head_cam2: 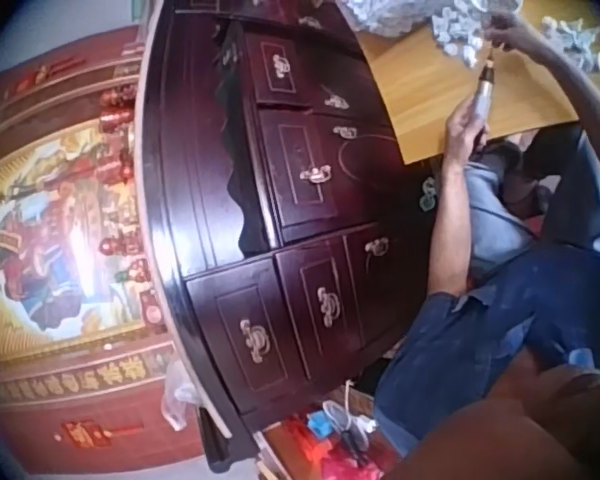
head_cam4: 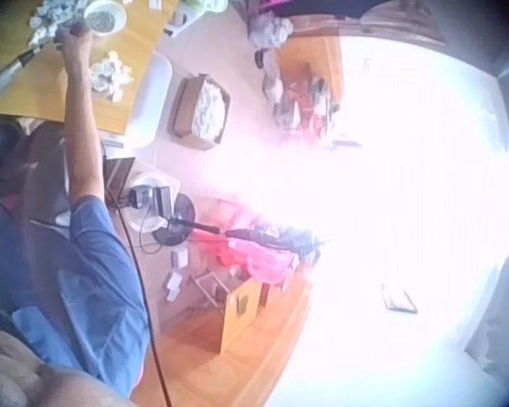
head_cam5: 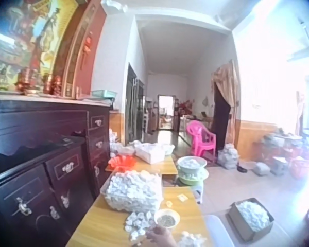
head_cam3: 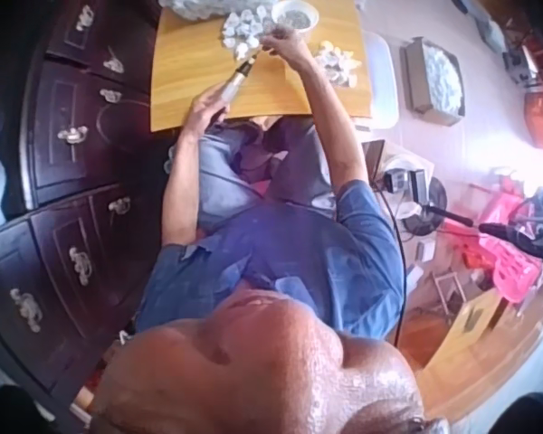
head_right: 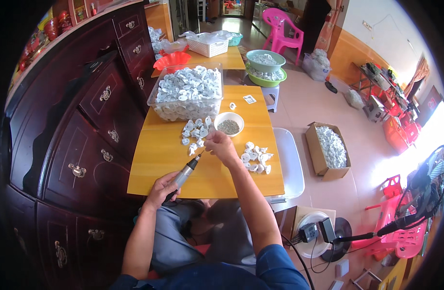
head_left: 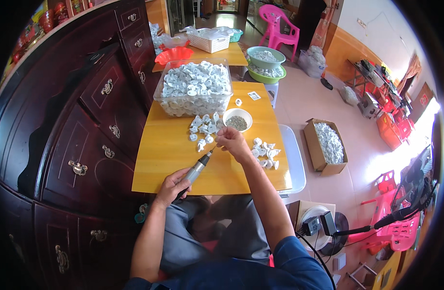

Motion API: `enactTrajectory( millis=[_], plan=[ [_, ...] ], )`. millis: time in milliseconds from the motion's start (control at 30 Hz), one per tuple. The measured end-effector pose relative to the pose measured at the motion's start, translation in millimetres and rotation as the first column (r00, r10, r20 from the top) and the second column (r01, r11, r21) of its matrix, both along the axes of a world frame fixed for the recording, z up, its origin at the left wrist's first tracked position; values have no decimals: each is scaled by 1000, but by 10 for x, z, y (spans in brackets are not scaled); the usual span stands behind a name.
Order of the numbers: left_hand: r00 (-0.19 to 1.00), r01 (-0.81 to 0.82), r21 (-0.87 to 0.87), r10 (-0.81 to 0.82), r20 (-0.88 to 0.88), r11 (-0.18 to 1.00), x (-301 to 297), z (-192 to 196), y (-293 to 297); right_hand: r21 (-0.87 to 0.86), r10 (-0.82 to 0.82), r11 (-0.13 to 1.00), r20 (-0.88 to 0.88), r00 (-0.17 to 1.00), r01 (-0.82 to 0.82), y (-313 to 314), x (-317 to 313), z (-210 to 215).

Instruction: Assembling small white plastic components by inserting screws using an electric screwdriver.

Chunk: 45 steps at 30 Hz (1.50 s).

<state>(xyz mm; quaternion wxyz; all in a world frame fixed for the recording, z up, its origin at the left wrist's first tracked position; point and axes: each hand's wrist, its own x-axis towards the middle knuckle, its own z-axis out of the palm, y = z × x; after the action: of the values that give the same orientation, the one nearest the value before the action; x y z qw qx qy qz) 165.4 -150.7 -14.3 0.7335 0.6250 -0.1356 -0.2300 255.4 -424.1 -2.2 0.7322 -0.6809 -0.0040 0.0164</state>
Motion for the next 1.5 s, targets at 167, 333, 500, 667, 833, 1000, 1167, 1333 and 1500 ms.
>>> enactTrajectory(
  millis=[167, 333, 500, 667, 833, 1000, 1167, 1333, 1500],
  plan=[
    [1000, 1, -3, -1, 4, 1000, 6, -18, 0, 54, 90, 995, -49, 995, -88, 25, -30, -73],
    [1000, -1, 10, 1, -8, 1000, -11, 51, -2, 180, 137, 976, -57, 989, -125, 24, -62, -82],
    [1000, 0, 40, 0, -6, 999, -18, 80, 7, 201, 158, 970, -82, 984, -139, 20, -84, -122],
    [1000, -1, 60, 1, 3, 998, -24, 139, -30, 371, 195, 916, -85, 977, -151, -36, -70, -206],
    [1000, 13, 50, -14, 13, 999, -7, 95, 13, 289, 211, 941, -95, 973, -176, -29, -41, -217],
    [999, 32, 23, -32, 2, 999, -2, 84, 5, 329, 306, 905, -62, 950, -270, -139, -29, -179],
    [999, 48, 10, -48, 3, 999, -9, 92, 14, 369, 310, 886, -16, 951, -283, -129, -75, -234],
    [1000, 20, -1, -20, -17, 1000, -13, 88, -8, 304, 172, 942, -68, 983, -143, -52, -91, -190],
    [1000, 10, 16, -10, -26, 1000, -4, 63, 39, -532, -165, 801, 242, 956, 273, -54, -95, -51]
  ],
)
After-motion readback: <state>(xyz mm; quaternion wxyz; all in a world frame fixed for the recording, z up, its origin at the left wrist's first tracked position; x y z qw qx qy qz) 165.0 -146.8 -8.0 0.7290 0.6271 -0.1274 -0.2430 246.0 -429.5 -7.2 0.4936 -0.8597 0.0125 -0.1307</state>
